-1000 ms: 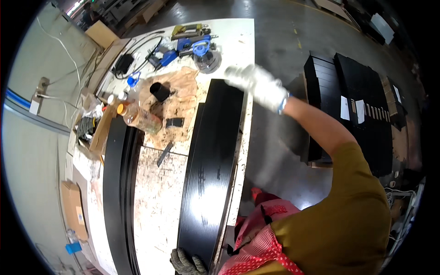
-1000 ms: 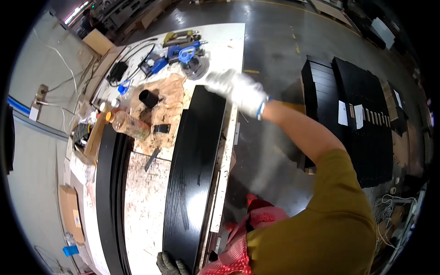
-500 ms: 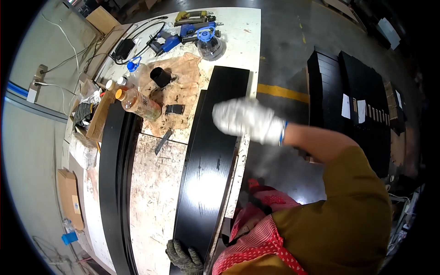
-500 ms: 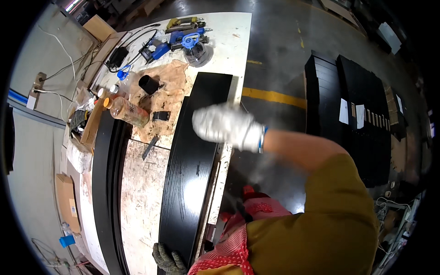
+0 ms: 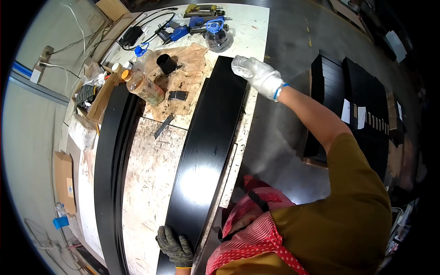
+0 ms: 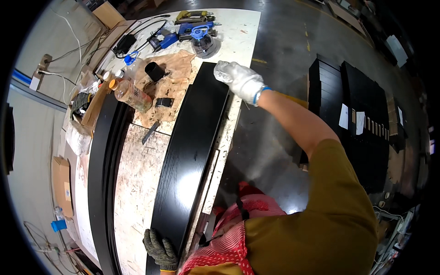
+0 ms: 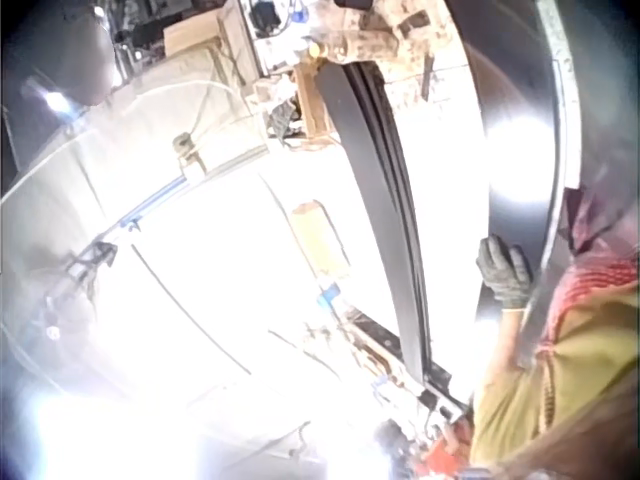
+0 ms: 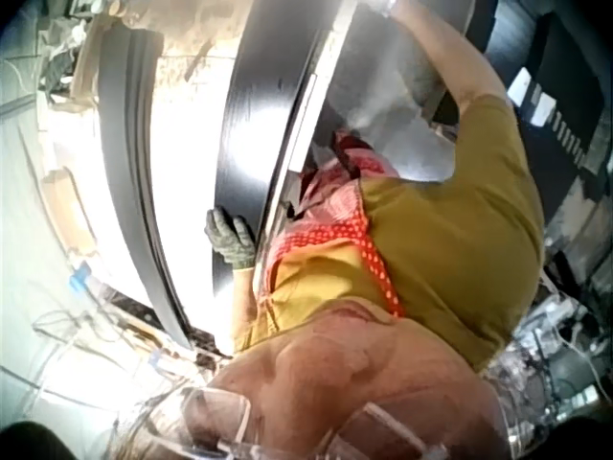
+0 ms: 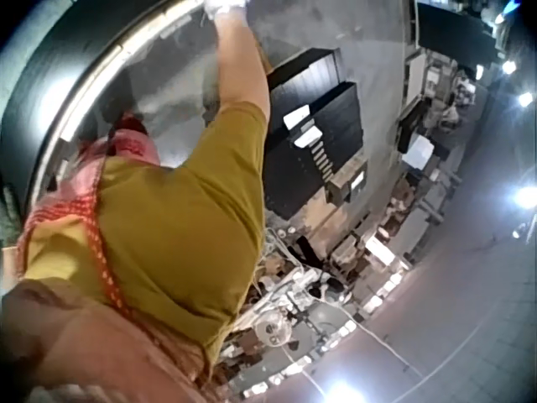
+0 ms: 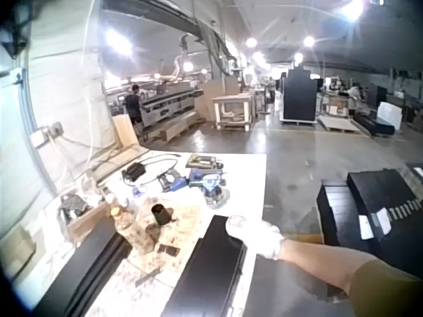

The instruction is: Wiping down long black wooden boards with a cloth and liquid stain or cleaner in a workshop environment.

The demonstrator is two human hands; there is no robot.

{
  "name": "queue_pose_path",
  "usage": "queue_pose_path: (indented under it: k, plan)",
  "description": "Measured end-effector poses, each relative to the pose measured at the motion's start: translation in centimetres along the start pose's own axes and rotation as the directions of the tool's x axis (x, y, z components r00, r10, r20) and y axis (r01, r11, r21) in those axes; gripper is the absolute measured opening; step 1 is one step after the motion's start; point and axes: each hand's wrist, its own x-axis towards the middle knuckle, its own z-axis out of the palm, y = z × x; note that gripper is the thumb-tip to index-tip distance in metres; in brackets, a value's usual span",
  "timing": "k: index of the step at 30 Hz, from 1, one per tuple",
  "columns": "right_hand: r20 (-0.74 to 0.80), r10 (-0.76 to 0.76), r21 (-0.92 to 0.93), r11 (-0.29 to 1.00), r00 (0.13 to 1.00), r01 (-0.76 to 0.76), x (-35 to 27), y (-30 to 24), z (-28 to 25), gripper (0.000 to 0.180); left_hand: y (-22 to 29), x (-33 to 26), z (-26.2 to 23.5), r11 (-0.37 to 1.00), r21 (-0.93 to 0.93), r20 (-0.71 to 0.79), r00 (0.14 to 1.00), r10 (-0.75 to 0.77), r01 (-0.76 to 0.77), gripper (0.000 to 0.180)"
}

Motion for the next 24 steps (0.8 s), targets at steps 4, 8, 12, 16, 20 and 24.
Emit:
queue_pose_path:
  k: [4, 8, 12, 16, 20, 24]
  plan:
    - [0.26, -0.224, -0.025, 0.971, 0.939, 0.239, -5.8, -9.3, 5.2, 0.03, 0.0, -0.2, 0.3, 1.0, 0.025, -0.012, 1.0, 0.018, -0.018, 0.057]
    - [0.661, -0.15, 0.059, 0.987, 0.735, 0.149, -5.2, -15.4, 4.0, 0.042, -0.4, -1.1, -0.2, 1.0, 0.021, -0.009, 1.0, 0.0, 0.0, 0.057]
    - [0.048, -0.157, 0.087, 0.984, 0.986, 0.152, 6.3, -1.6, 4.6, 0.038, 0.7, 0.5, -0.1, 1.0, -0.008, 0.015, 1.0, 0.004, -0.004, 0.057]
    - [-0.122, 0.078, 0.018, 0.997, 0.989, -0.076, 5.7, -4.0, 5.8, 0.04, 0.4, -0.3, -0.2, 1.0, -0.007, -0.011, 1.0, 0.01, -0.01, 0.057]
    - [0.511, -0.484, 0.229, 0.873, 0.71, 0.43, -5.7, -14.5, 7.3, 0.044, 0.6, 0.0, -0.3, 1.0, -0.01, -0.011, 1.0, 0.007, -0.007, 0.057]
    - [0.027, -0.702, 0.5, 0.626, 0.712, 0.599, -15.6, -19.6, 8.9, 0.017, 0.5, 1.2, -0.6, 0.999, -0.043, 0.079, 0.997, -0.026, 0.029, 0.063]
